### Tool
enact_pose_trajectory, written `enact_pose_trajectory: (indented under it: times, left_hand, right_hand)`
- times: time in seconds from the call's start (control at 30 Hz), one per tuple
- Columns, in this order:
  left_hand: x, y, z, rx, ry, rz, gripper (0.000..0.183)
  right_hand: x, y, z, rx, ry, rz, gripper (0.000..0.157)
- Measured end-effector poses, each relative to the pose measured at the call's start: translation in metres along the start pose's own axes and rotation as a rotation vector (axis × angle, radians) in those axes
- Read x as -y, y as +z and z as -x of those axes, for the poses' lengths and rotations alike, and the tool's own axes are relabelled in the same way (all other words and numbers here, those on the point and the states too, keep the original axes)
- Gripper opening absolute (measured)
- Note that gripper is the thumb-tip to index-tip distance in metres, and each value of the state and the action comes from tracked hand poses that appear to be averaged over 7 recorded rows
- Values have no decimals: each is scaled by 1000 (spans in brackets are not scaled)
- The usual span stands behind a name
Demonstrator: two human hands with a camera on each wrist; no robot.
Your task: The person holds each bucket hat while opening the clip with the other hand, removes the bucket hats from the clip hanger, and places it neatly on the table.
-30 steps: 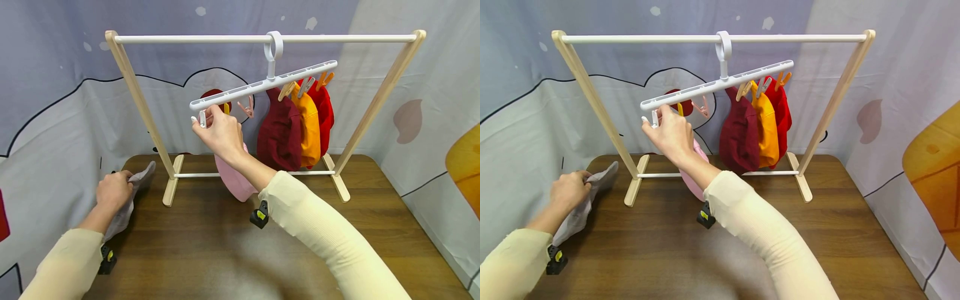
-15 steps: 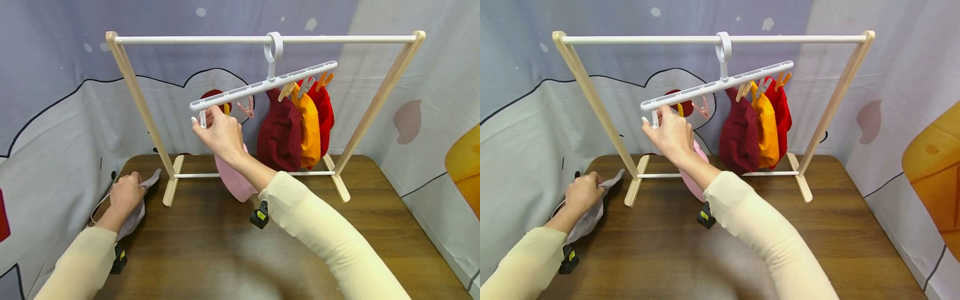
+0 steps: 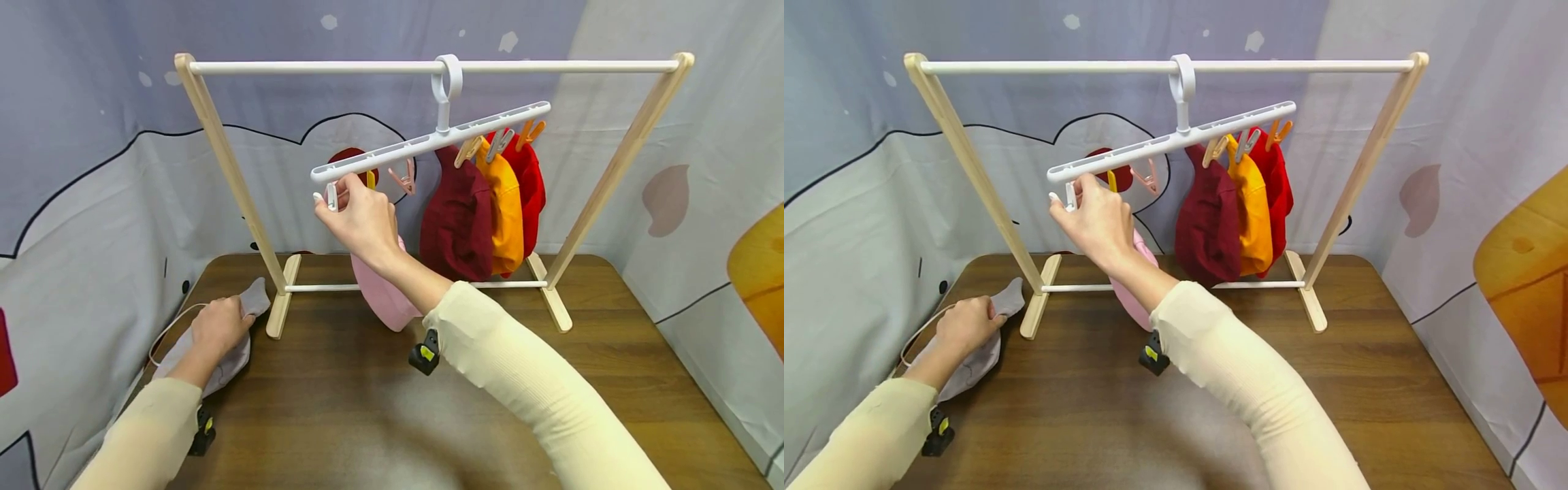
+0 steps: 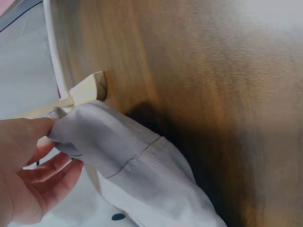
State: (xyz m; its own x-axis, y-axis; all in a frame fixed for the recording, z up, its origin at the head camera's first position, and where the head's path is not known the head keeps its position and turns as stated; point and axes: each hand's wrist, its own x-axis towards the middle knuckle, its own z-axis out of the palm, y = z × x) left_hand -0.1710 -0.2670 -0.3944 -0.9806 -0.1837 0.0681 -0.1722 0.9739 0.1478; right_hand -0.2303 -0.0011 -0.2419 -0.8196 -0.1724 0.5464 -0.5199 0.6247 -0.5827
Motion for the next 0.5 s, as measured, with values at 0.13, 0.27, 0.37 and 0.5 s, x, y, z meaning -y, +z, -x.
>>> enact_pose_trajectory:
  times: [0.13,0.27,0.37,0.5]
  left_hand:
    - [0,5,4,-22,42,-21,26]
    - [-1,9,8,41,49,-12,25]
    - [-1,13,10,90,60,-3,20]
    - [0,17,13,108,92,-3,14]
  right_hand:
    - [0,0,0,1,-1,0,22]
    - [0,-1,1,2,-3,3,22]
    - [0,-1,1,0,-4,1,23]
    - [0,0,1,-3,-5,-2,23]
